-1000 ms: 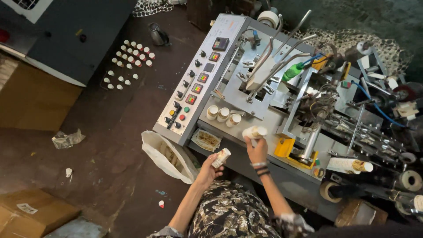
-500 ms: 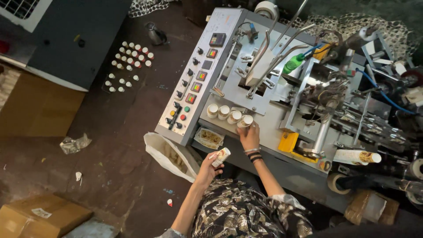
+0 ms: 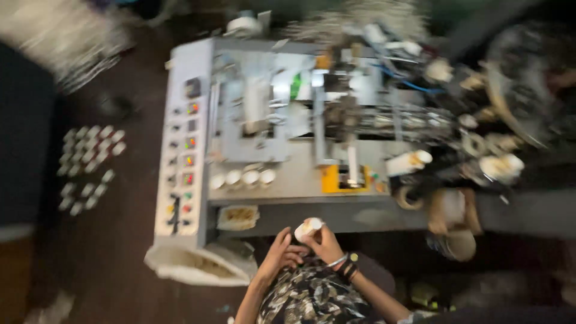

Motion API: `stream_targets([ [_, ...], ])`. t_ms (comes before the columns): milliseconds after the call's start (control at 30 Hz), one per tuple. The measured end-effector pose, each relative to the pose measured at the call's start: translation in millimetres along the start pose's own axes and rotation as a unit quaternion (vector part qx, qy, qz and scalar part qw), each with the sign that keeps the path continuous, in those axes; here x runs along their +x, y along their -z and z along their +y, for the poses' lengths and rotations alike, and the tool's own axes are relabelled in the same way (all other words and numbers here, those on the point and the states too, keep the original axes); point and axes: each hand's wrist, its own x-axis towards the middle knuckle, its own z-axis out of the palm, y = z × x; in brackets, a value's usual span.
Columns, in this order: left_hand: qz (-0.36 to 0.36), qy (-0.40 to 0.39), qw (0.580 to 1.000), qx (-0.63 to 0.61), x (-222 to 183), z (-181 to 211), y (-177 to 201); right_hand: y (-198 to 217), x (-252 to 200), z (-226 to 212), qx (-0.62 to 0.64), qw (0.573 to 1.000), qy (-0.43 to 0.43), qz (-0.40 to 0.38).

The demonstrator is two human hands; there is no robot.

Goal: The worker is collecting stacks of paper cups from a manufacturing machine and packaging them into plastic bags.

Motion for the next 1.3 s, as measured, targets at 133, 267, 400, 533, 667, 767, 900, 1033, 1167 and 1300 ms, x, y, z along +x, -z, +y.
stream_targets([
  [133,0.068,-0.068,0.993,0.065,13,1,10,85,-3,45,0.042,0.974,0.028,0.22],
  [267,0.148,-0.06,0.981,0.115,9,12,15,196,-1,61,-0.011,0.898,0.06,0.436],
  [400,0.146,-0.064,0.982,0.102,14,3,27,314,44,134,0.073,0.867,0.188,0.455],
  [533,0.152,-0.088,0.978,0.112,14,1,20,352,92,142,0.094,0.865,0.192,0.454],
  [667,0.185,-0.11,0.971,0.104,9,-1,-2,350,122,147,0.017,0.881,0.156,0.446],
  [767,0.228,-0.14,0.961,0.071,11,-16,-15,353,135,198,0.085,0.868,0.078,0.483],
  [900,0.278,-0.106,0.954,0.032,11,-35,-46,355,134,231,0.118,0.846,0.03,0.519],
  [1033,0.272,-0.11,0.956,0.01,19,-65,-50,358,115,252,0.085,0.848,-0.038,0.522],
  [1167,0.276,-0.127,0.953,0.018,20,-61,-57,337,68,205,-0.174,0.867,-0.152,0.442],
  [1300,0.267,-0.162,0.95,0.023,31,-44,-58,300,22,240,-0.287,0.844,-0.113,0.439],
])
